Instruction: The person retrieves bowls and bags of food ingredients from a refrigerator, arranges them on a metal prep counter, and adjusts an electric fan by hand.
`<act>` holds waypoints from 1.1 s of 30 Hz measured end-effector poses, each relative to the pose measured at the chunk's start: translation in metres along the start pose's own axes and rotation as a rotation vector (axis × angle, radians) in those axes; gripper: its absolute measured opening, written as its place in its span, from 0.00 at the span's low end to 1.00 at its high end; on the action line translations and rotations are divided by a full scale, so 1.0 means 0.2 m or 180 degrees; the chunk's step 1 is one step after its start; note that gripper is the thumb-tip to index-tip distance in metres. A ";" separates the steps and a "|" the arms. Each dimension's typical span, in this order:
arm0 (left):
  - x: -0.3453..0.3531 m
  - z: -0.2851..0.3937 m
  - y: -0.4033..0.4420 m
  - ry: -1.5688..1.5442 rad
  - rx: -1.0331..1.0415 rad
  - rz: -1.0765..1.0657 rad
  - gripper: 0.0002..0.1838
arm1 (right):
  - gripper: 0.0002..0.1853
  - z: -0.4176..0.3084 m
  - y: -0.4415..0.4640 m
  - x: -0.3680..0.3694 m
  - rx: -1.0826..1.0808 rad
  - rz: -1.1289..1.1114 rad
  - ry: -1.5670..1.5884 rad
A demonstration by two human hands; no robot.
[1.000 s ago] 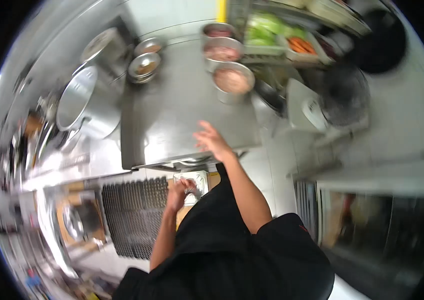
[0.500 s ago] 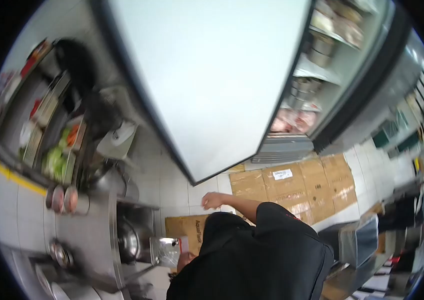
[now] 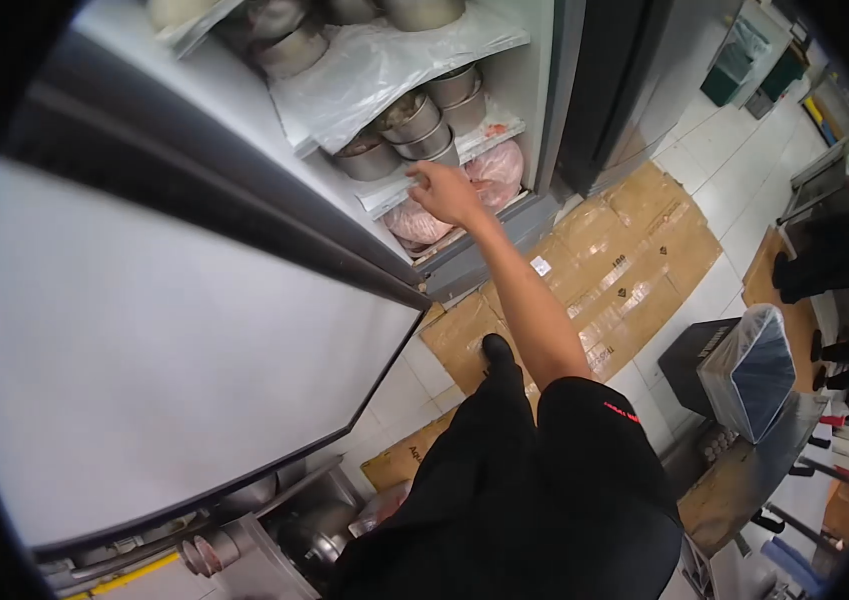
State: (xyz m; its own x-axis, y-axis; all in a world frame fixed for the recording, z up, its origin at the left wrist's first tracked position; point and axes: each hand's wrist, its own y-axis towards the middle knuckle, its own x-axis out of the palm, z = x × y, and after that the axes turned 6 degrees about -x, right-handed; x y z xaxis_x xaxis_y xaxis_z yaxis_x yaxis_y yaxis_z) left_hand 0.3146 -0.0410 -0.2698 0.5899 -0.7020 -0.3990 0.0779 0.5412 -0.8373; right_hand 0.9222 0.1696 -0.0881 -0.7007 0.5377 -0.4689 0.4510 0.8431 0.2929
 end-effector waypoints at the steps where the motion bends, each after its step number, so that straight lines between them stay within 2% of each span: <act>1: -0.04 0.29 0.04 0.0001 0.0110 0.0029 0.18 | 0.21 0.05 0.11 -0.02 0.0019 -0.0217 -0.0059; 2: -0.07 0.59 0.08 0.0006 0.0258 0.0046 0.19 | 0.21 0.10 0.17 -0.03 0.0026 -0.0235 -0.0031; 4: -0.10 1.15 0.14 0.0010 0.0667 0.0034 0.20 | 0.26 0.16 0.29 -0.04 0.0393 0.0997 -0.0319; 5: -0.11 1.39 0.18 -0.0002 0.1026 -0.0062 0.20 | 0.26 0.15 0.34 -0.06 0.0391 0.0987 -0.0286; 7: -0.09 1.82 0.20 -0.0007 0.1475 -0.0416 0.20 | 0.30 0.14 0.38 -0.09 -0.0696 0.1404 -0.1125; 8: -0.07 2.03 0.19 -0.0067 0.1673 -0.0697 0.21 | 0.30 0.17 0.39 -0.08 -0.0707 0.1384 -0.1109; 10: -0.03 2.43 0.19 -0.0265 0.2058 -0.1021 0.22 | 0.28 0.26 0.49 -0.06 -0.0770 0.0967 -0.0129; 13: 0.03 2.86 0.30 -0.0864 0.2159 -0.0827 0.27 | 0.28 0.29 0.49 -0.08 -0.0934 0.0864 -0.0120; 15: 0.07 3.04 0.34 -0.1380 0.2217 -0.0454 0.29 | 0.30 0.29 0.44 -0.09 -0.0937 0.0914 -0.0221; 19: 0.11 3.19 0.29 -0.1404 0.2346 -0.0103 0.30 | 0.27 0.14 0.37 -0.32 -0.0841 0.0668 0.0070; 21: 0.14 3.12 0.23 -0.1334 0.2495 -0.0461 0.29 | 0.23 0.01 0.35 -0.51 0.0113 0.0171 0.0806; 22: 0.16 3.06 0.23 -0.1314 0.2404 -0.0637 0.27 | 0.20 0.02 0.38 -0.55 -0.0421 0.0636 0.0727; 23: 0.17 2.98 0.21 -0.1334 0.2327 -0.0594 0.27 | 0.20 -0.02 0.43 -0.60 -0.0576 0.0780 0.0711; 24: 0.19 2.93 0.17 -0.1174 0.2226 -0.0835 0.25 | 0.19 -0.09 0.50 -0.68 -0.0745 0.0938 0.0701; 25: 0.20 2.88 0.15 -0.1001 0.2134 -0.1079 0.22 | 0.18 -0.16 0.57 -0.73 -0.0771 0.0957 0.0535; 26: 0.21 2.81 0.14 -0.1000 0.2071 -0.1039 0.22 | 0.17 -0.21 0.63 -0.77 -0.0779 0.0971 0.0369; 28: 0.22 2.66 0.12 -0.0512 0.2230 -0.1316 0.19 | 0.16 -0.28 0.75 -0.76 -0.1129 0.0971 0.0415; 29: 0.22 2.58 0.13 -0.0501 0.2172 -0.1305 0.19 | 0.16 -0.31 0.79 -0.73 -0.1082 0.0959 0.0453; 31: 0.20 2.41 0.15 0.0002 0.1826 -0.1235 0.18 | 0.16 -0.35 0.86 -0.67 -0.1301 0.0584 0.0654; 33: 0.17 2.25 0.14 -0.0068 0.1547 -0.1169 0.20 | 0.16 -0.37 0.89 -0.56 -0.1373 0.0450 0.0717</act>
State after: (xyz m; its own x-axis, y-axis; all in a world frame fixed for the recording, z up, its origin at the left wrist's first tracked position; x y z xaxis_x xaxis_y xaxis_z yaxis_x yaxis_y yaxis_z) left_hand 0.6989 0.1592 -0.1386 0.4706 -0.8761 -0.1048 0.6343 0.4184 -0.6501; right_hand 1.0398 0.2597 0.0784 -0.7727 0.5946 -0.2222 0.3140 0.6622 0.6803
